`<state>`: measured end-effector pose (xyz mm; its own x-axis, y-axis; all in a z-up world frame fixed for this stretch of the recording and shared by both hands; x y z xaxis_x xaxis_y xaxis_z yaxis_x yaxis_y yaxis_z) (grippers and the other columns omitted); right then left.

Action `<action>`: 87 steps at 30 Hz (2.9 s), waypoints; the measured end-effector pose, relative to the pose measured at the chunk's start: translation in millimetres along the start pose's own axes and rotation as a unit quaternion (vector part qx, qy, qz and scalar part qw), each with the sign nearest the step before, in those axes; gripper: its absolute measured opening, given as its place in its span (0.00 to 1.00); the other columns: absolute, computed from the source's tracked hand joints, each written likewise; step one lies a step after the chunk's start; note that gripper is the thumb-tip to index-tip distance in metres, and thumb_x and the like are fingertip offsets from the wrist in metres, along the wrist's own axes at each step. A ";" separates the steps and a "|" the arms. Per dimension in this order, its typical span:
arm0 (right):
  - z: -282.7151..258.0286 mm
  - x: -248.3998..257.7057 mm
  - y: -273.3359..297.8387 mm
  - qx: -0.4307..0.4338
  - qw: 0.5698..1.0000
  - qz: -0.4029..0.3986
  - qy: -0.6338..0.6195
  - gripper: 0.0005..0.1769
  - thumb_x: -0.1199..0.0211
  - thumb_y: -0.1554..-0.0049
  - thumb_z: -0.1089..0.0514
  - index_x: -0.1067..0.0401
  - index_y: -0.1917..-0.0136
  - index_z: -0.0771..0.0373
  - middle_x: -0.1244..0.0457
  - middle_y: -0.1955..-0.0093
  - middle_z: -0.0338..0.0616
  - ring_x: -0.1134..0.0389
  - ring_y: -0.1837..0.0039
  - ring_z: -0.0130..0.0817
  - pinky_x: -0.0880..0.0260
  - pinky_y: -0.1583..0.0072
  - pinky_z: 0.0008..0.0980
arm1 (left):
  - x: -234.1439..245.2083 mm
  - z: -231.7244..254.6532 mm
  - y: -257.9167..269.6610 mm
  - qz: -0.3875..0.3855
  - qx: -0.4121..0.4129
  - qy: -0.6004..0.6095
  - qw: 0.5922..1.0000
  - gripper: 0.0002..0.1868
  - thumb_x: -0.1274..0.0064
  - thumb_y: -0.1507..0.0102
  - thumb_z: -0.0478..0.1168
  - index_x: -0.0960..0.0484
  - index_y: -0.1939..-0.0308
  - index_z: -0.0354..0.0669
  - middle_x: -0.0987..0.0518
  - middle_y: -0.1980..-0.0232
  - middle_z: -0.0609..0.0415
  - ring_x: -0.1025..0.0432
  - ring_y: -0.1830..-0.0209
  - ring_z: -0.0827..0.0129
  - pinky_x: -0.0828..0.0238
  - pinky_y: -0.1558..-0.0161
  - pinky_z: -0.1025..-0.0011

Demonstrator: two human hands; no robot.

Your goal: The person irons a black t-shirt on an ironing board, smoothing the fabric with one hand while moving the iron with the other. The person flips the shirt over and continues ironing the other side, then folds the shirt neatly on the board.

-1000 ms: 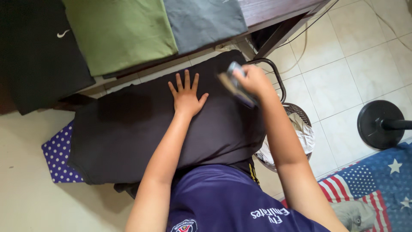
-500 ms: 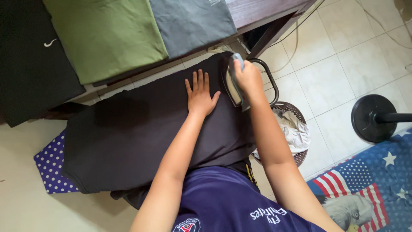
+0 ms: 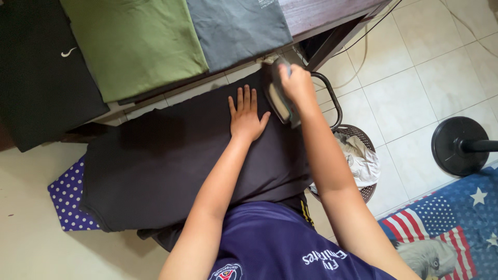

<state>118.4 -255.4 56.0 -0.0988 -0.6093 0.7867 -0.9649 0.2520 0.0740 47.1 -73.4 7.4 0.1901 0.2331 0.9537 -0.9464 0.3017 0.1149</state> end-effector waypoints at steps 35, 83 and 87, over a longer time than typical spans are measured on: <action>159.6 57.0 52.4 0.025 0.707 0.176 -0.684 0.04 0.34 0.42 0.64 0.28 0.57 0.63 0.36 0.65 0.39 0.37 0.62 0.27 0.37 0.55 0.27 | -6.3 -0.6 0.6 0.003 -0.005 -0.013 1.000 0.47 0.60 0.33 0.65 0.50 0.20 0.37 0.56 0.16 0.43 0.66 0.15 0.51 0.75 0.22 0.43; 196.1 -10.1 92.9 -0.008 0.716 0.252 -0.651 0.27 0.35 0.37 0.49 0.43 0.72 0.58 0.49 0.76 0.36 0.51 0.72 0.27 0.50 0.64 0.31 | -3.8 3.7 3.0 -0.004 -0.001 -0.022 1.000 0.47 0.62 0.31 0.65 0.51 0.19 0.37 0.56 0.15 0.42 0.66 0.15 0.52 0.77 0.21 0.46; 196.7 -11.0 91.9 -0.007 0.718 0.256 -0.648 0.27 0.36 0.37 0.49 0.42 0.71 0.59 0.48 0.75 0.37 0.50 0.71 0.28 0.49 0.64 0.31 | -3.4 4.4 2.4 -0.009 0.001 -0.026 1.000 0.47 0.62 0.31 0.65 0.52 0.19 0.37 0.56 0.15 0.42 0.66 0.15 0.52 0.77 0.21 0.46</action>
<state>-17.0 -373.4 -66.4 -0.5913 -0.6197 -0.5161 -0.7201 0.6938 -0.0080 43.0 -77.6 5.6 0.1940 0.1783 0.9647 -0.9433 0.3040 0.1335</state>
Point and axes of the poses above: each hand's wrist, its own y-axis away from the middle knuckle, its own x-axis out of the back of the hand, z = x × y, the point moved 2 cm from there along -y, towards the middle knuckle
